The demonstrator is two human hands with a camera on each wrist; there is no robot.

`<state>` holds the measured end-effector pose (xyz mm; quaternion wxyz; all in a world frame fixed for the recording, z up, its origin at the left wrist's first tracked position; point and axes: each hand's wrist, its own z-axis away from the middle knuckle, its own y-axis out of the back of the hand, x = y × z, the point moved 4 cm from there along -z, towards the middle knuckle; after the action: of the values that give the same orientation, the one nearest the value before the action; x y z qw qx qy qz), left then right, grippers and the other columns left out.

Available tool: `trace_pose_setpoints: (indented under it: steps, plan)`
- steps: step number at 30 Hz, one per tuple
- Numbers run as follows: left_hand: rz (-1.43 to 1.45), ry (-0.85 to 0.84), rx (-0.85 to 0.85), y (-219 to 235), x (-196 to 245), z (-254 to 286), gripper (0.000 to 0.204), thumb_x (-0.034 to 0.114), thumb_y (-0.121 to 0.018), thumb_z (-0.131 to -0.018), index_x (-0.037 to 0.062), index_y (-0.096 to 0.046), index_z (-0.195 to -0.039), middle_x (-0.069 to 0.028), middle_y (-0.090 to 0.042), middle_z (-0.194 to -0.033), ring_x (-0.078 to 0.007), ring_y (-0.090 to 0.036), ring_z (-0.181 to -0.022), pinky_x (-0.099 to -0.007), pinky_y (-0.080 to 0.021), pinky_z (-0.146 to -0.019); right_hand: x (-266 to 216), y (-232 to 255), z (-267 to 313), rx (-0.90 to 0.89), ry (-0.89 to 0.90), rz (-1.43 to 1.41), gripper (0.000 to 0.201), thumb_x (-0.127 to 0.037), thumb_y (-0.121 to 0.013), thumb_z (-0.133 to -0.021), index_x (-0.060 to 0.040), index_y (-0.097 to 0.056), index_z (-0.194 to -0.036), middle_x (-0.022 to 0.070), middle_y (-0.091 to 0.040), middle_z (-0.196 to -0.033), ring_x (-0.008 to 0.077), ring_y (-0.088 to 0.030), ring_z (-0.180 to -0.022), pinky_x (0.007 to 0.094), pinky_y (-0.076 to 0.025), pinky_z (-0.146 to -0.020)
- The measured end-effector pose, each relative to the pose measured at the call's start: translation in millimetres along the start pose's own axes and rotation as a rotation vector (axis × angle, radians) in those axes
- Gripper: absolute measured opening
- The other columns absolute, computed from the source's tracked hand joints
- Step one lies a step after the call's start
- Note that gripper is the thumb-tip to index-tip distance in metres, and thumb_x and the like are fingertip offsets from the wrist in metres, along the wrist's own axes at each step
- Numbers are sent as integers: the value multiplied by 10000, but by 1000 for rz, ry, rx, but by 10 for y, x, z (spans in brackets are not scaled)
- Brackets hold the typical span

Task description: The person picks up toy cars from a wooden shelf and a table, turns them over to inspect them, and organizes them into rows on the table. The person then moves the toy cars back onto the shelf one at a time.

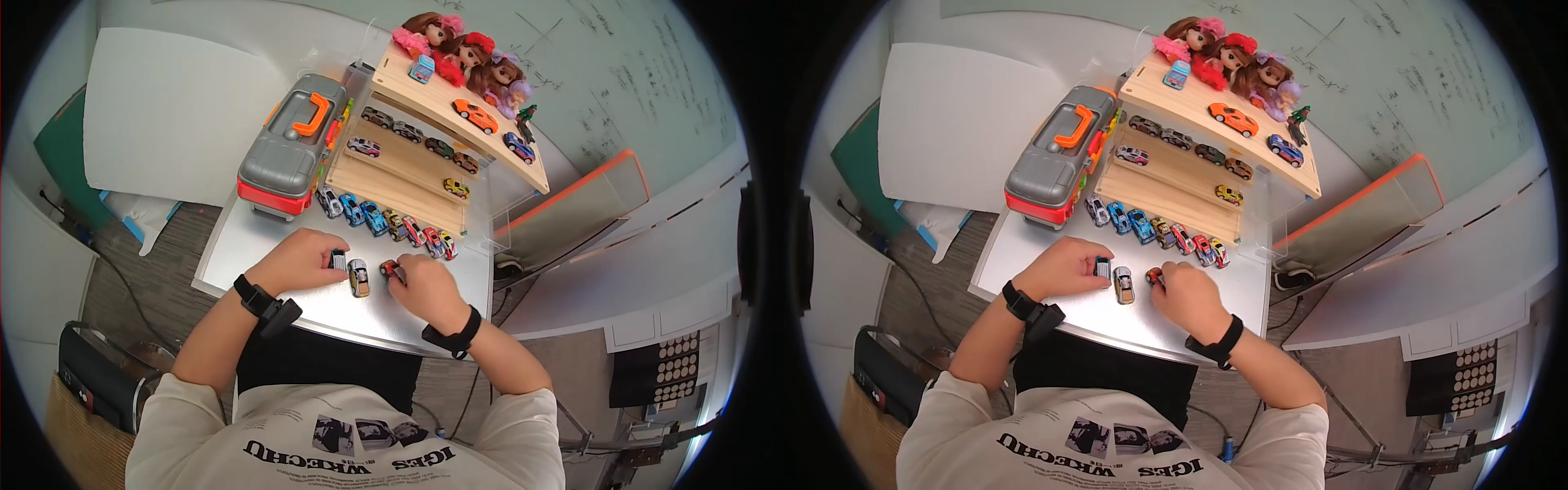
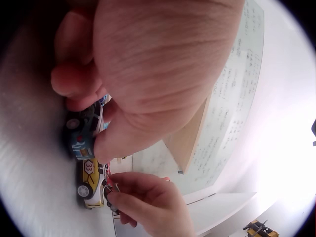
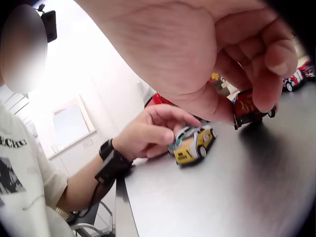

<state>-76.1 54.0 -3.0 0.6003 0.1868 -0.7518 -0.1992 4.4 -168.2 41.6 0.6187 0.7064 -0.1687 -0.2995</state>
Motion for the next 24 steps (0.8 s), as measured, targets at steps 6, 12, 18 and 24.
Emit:
trace_pose_setpoints:
  steps: [6, 12, 18, 24]
  plan:
    - [29, -8, -18, 11, -1, 3, 429, 218, -871, -784, -1, -757, -1135, -80, -652, -695, -164, -623, -617, -305, -493, -590, 40, 90, -198, 35, -70, -82, 290, -256, -699, -889, 24, -696, -963, 248, -709, -911, 423, -714, -810, 506, -590, -735]
    - [97, 63, -25, -3, -57, 1, 431, 216, -878, -808, -5, -755, -1157, -43, -650, -710, -111, -597, -631, -276, -488, -598, 1030, 563, -932, 422, -150, 255, 223, -144, -658, -903, 20, -669, -1054, 259, -708, -1088, 425, -715, -950, 516, -593, -812]
    - [97, 69, -22, 3, -59, -1, 424, 209, -878, -820, -2, -756, -1168, -33, -656, -725, -93, -586, -642, -265, -495, -617, 1403, 441, -1096, 235, -242, 357, 172, -75, -646, -891, 13, -650, -1038, 248, -707, -1112, 442, -713, -981, 518, -597, -834]
    - [114, 105, -15, -15, -76, -20, 366, 178, -863, -842, 1, -758, -1145, -5, -625, -711, -65, -558, -639, -241, -477, -600, 1336, 478, -925, 271, -202, 384, 137, -30, -629, -890, 11, -638, -1021, 230, -692, -1076, 426, -720, -955, 505, -602, -792]
